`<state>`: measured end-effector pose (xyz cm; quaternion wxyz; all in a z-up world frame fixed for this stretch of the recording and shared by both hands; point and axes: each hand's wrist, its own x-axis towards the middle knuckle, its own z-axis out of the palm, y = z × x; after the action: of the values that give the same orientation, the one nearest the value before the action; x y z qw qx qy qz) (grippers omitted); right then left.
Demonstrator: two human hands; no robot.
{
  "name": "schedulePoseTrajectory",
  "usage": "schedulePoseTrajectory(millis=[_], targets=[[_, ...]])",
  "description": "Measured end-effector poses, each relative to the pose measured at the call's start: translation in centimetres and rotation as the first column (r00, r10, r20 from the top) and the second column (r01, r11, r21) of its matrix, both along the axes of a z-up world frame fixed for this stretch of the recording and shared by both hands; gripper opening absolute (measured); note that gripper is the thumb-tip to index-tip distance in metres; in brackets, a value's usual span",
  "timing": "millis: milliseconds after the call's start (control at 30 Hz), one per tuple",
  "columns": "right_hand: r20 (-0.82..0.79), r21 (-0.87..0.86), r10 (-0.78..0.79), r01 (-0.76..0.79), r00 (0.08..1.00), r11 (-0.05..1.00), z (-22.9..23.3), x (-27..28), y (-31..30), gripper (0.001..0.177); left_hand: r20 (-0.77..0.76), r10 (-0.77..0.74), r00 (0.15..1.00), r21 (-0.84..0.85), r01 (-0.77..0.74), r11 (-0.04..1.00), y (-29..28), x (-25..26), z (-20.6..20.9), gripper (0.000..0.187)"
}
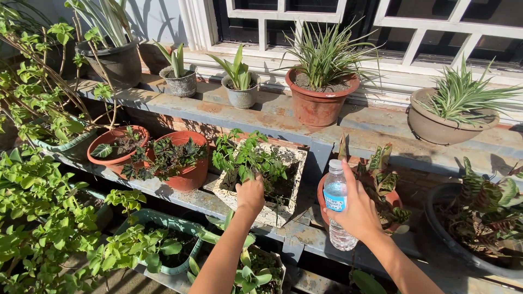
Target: Watering various potted plants using a water bottle and a plastic jar.
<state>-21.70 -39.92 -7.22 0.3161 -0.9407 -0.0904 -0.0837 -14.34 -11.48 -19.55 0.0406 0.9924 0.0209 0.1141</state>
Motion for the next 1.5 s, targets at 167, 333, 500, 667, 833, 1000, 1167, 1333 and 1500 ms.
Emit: schedulePoseTrajectory(millis=[167,333,500,667,833,1000,1167,1333,1500], targets=[[0.032,0.015,0.014,-0.015,0.999,1.0,-0.7,0.5,-0.3,0.132,-0.242,-0.033,0.97,-0.083,0.013,0.996,-0.6,-0.7,1.5,0.025],[0.011,0.009,-0.005,0.005,1.0,1.0,-0.1,0.5,-0.2,0.133,-0.297,-0.27,0.916,-0.154,0.233,0.96,-1.7,0.6,2.0,0.046],[-0.004,-0.023,0.017,-0.018,1.0,1.0,-0.2,0.7,-0.4,0.13,-0.599,-0.352,0.719,-0.269,0.233,0.934,-2.7,0.7,4.2,0.07],[0.036,0.009,0.035,-0.036,0.999,0.999,-0.1,0.6,-0.1,0.135,-0.59,-0.369,0.718,-0.27,0.255,0.928,-2.3,1.0,3.1,0.065],[0.055,-0.004,0.043,-0.043,0.998,0.999,-0.7,0.9,0.3,0.136,-0.471,-0.407,0.783,-0.286,0.301,0.91,-1.5,0.8,1.1,0.052],[0.035,-0.008,0.04,-0.04,0.999,0.999,-0.5,0.6,0.9,0.137,-0.327,-0.456,0.828,-0.429,0.3,0.852,-0.9,-0.8,1.0,0.034],[0.027,-0.009,0.036,-0.036,0.999,0.999,-0.2,0.2,1.6,0.136,-0.191,-0.477,0.858,-0.466,0.348,0.813,-2.5,-2.8,1.3,0.034],[0.014,-0.004,0.01,-0.01,1.0,1.0,0.0,-0.1,1.6,0.136,-0.064,-0.467,0.882,-0.479,0.383,0.79,-3.9,-3.0,0.3,0.024],[0.058,-0.004,0.018,-0.018,0.998,1.0,0.4,-0.2,1.3,0.136,-0.113,-0.393,0.912,-0.584,0.259,0.769,-4.3,-2.6,-0.3,0.019]])
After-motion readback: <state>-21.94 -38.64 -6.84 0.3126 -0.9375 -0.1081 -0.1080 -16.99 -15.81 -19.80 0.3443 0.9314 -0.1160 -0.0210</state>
